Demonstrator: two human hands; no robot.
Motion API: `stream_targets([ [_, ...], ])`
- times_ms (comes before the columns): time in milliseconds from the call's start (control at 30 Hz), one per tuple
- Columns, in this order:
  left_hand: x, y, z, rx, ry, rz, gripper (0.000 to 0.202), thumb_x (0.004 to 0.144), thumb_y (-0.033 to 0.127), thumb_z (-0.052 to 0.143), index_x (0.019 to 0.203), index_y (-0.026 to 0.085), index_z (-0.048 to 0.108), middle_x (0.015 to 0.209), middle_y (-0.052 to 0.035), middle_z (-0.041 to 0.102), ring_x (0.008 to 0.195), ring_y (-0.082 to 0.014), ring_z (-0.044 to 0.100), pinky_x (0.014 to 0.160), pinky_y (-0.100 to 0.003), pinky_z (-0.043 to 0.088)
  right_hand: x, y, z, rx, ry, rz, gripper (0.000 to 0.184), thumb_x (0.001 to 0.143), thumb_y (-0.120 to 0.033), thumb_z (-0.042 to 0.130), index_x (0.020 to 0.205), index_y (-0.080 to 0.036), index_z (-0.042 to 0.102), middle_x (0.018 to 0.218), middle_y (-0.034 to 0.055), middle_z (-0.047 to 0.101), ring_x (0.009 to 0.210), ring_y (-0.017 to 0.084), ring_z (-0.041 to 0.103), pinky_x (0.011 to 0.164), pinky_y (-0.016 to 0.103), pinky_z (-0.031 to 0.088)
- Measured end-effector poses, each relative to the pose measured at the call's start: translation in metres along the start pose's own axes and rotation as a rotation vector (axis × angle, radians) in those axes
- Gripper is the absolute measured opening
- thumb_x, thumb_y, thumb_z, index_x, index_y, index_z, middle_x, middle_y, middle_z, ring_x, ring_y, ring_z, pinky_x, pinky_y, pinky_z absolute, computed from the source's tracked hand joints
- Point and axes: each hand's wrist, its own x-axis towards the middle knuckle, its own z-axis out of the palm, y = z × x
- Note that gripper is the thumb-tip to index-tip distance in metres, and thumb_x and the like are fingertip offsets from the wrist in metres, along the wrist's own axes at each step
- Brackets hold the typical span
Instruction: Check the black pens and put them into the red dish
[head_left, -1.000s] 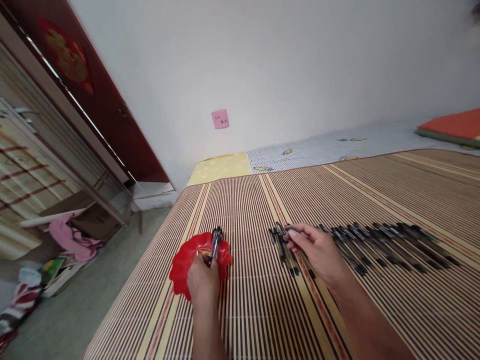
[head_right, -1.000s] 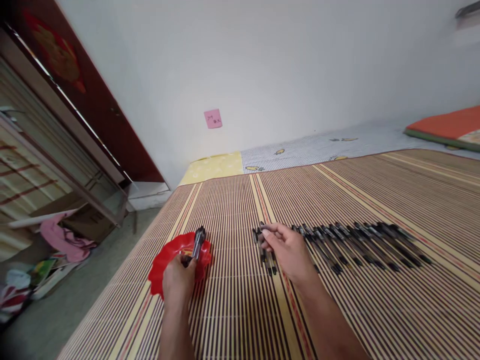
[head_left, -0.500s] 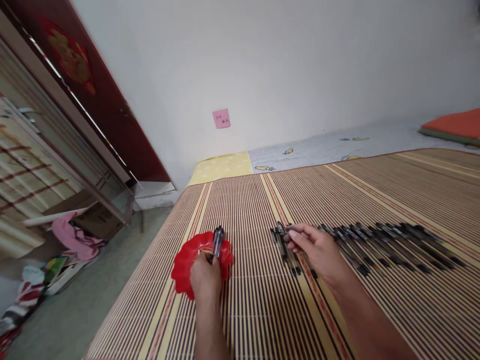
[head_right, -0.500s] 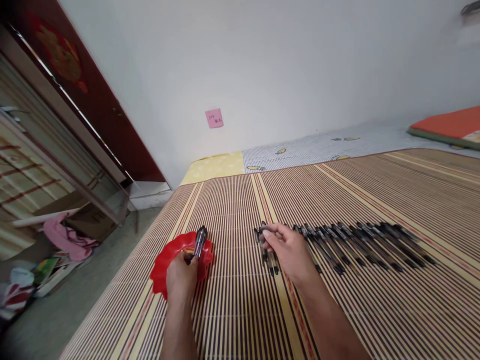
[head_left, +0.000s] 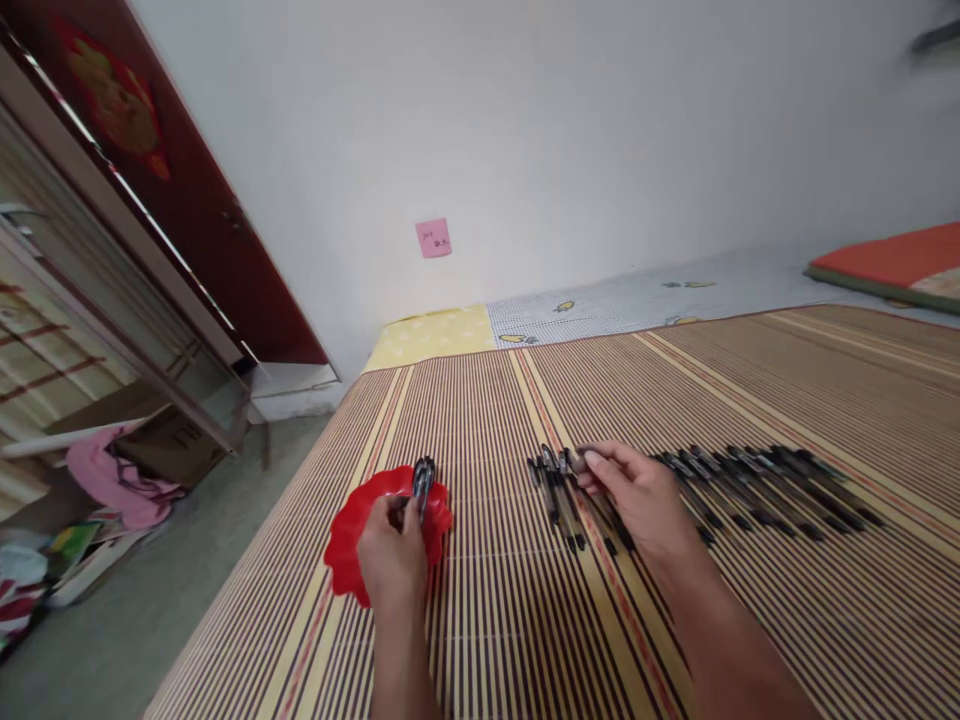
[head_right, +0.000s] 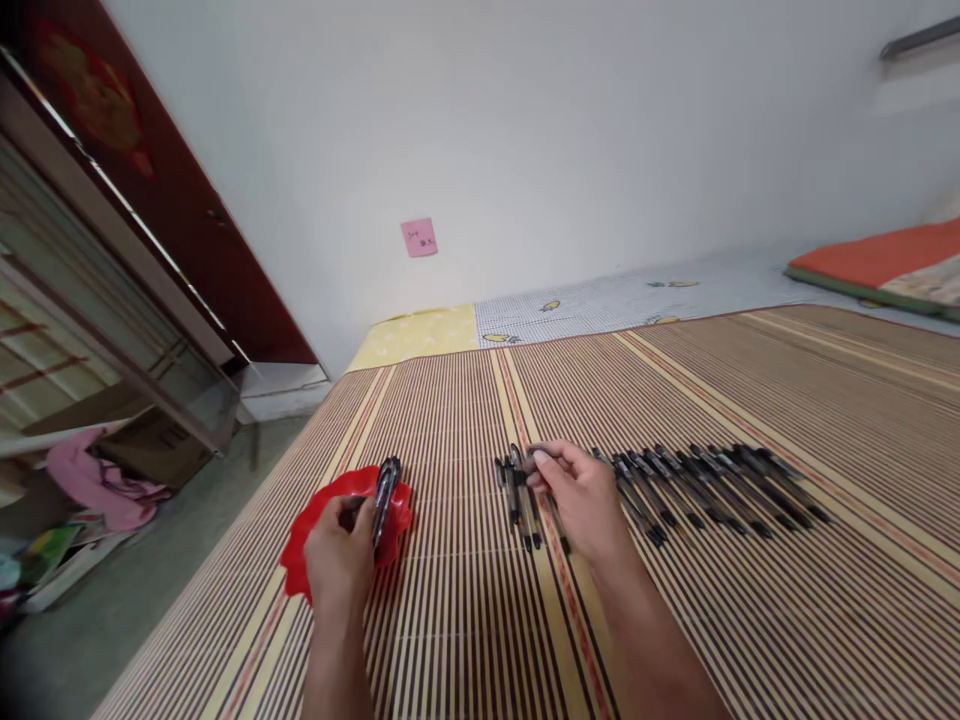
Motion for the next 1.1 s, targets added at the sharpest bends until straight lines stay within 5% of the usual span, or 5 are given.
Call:
stream_targets([
  [100, -0.011, 0.018, 0.004, -0.167, 0.085, 0.093, 0.015, 0.086, 0.037, 0.058, 0.083, 0.022, 0.060, 0.078, -0.0043, 0.069, 0.073, -0.0225, 0.064, 0.069, -0.032, 0.047, 0.003, 0.000, -0.008, 0.034, 0.150, -0.059, 0.031, 0.075, -0.045, 0.073, 0.088, -0.017, 0.069, 0.075, 0.0042, 0.071, 0.063, 0.015, 0.064, 0.062, 0.027, 0.052],
  [200, -0.026, 0.038, 0.016, -0.390, -0.051, 0.152, 0.019, 0.087, 0.040, 0.057, 0.083, 0.022, 0.059, 0.073, -0.0026, 0.066, 0.069, -0.0202, 0.063, 0.066, -0.029, 0.048, 0.006, 0.001, -0.015, 0.037, 0.227, -0.105, 0.028, 0.077, -0.043, 0.071, 0.090, -0.018, 0.068, 0.074, 0.0025, 0.070, 0.062, 0.014, 0.062, 0.062, 0.027, 0.051],
  [433, -0.050, 0.049, 0.053, -0.373, -0.508, 0.256, 0.016, 0.088, 0.031, 0.053, 0.078, 0.020, 0.060, 0.074, -0.0033, 0.066, 0.073, -0.0194, 0.063, 0.067, -0.027, 0.045, 0.008, 0.011, -0.014, -0.410, -0.087, -0.114, 0.022, 0.083, -0.031, 0.057, 0.091, -0.017, 0.070, 0.080, 0.0057, 0.072, 0.072, 0.020, 0.067, 0.068, 0.030, 0.050],
  [700, -0.051, 0.044, 0.061, -0.376, -0.528, 0.222, 0.019, 0.086, 0.036, 0.052, 0.077, 0.020, 0.058, 0.072, -0.0022, 0.064, 0.070, -0.0183, 0.061, 0.065, -0.026, 0.044, -0.008, 0.026, 0.021, -1.211, -0.355, -0.081, 0.012, 0.087, -0.016, 0.058, 0.089, -0.018, 0.070, 0.098, 0.0088, 0.073, 0.092, 0.022, 0.070, 0.077, 0.027, 0.046],
  [1100, -0.055, 0.045, 0.064, -0.461, -0.567, 0.198, 0.023, 0.085, 0.038, 0.052, 0.069, 0.021, 0.053, 0.062, 0.0021, 0.051, 0.061, -0.0157, 0.050, 0.059, -0.025, 0.037, -0.016, 0.034, 0.032, -1.360, -0.327, -0.042, 0.017, 0.087, -0.027, 0.064, 0.096, -0.014, 0.071, 0.095, 0.0161, 0.076, 0.093, 0.027, 0.073, 0.075, 0.030, 0.050],
])
